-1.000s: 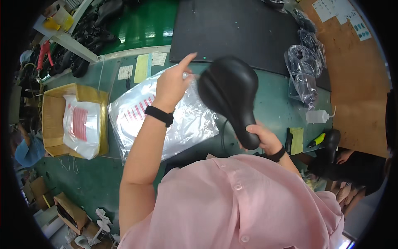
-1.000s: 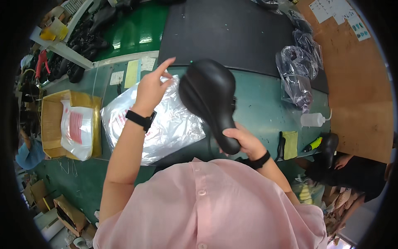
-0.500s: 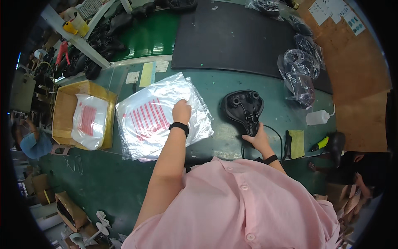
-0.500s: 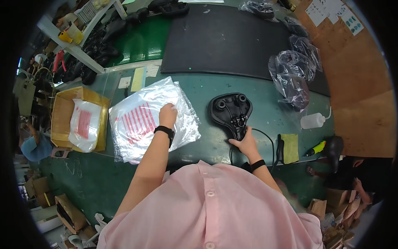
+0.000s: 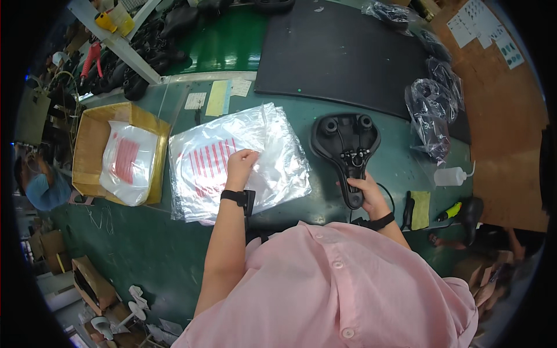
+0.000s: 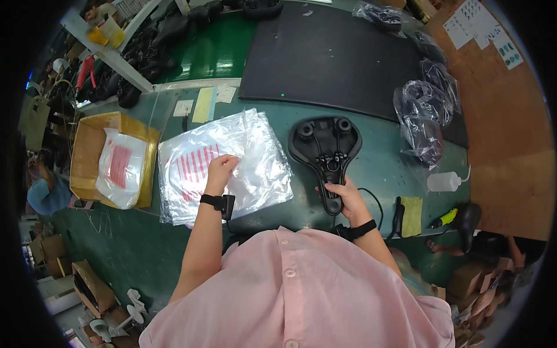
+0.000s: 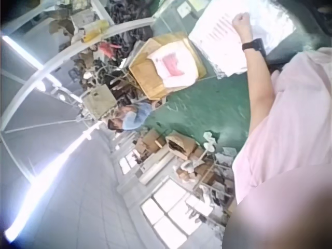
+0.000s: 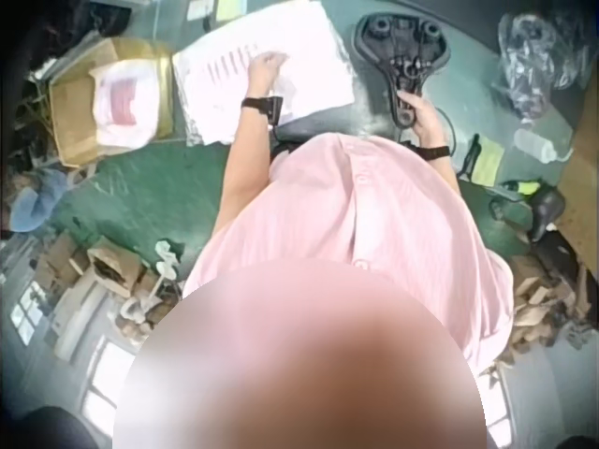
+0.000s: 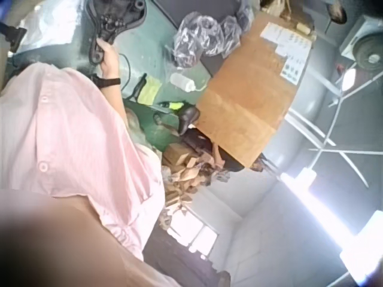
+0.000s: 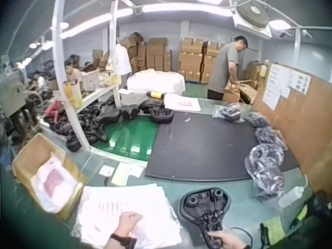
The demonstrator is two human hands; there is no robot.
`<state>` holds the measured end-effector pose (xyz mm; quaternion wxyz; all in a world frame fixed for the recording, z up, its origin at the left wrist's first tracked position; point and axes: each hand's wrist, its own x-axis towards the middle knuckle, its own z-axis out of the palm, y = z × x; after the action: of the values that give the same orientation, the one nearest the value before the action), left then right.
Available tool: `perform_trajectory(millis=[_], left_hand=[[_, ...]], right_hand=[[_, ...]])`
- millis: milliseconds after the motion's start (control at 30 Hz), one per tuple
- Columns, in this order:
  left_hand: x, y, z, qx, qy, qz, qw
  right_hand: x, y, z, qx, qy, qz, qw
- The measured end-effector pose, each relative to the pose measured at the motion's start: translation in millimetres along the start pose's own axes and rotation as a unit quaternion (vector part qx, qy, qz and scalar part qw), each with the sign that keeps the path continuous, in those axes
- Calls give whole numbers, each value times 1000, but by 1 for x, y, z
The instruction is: The person repeatedly picks up black bicycle seats from a table, places them into clear plastic bags, and sets the packaged items aside. The process is continuous and repetitive, with the person handling each seat individually.
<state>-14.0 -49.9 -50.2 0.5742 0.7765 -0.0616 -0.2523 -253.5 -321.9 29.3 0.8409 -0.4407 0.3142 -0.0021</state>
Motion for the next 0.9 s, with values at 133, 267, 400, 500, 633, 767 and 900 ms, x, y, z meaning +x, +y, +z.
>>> perform_trajectory(millis=[133,267,400,500,633,767,900], left_hand=[[-12,24,-14,-106,-47,-14,993],[-13,37,-11,-92,-87,-7,992],[-5,36,-10,-16,-55,-41,997],[-11,35,-53,-99,-47,-38,993],[-33,29,-122,-316,92,-34,944],[-54,40,-138,-371,65,-52,925],[-55,48,-113,-102,123,-32,987]], right_hand=[[13,-31,63,-17,-108,5,994],[70,-7,118,4,-209,80,975],[133,29,157,-18,-195,88,977],[151,35,157,-89,-118,41,988],[155,34,129,-118,-77,36,989],[134,24,126,-178,-29,-57,982],[95,-3,136,-362,-29,-249,898]])
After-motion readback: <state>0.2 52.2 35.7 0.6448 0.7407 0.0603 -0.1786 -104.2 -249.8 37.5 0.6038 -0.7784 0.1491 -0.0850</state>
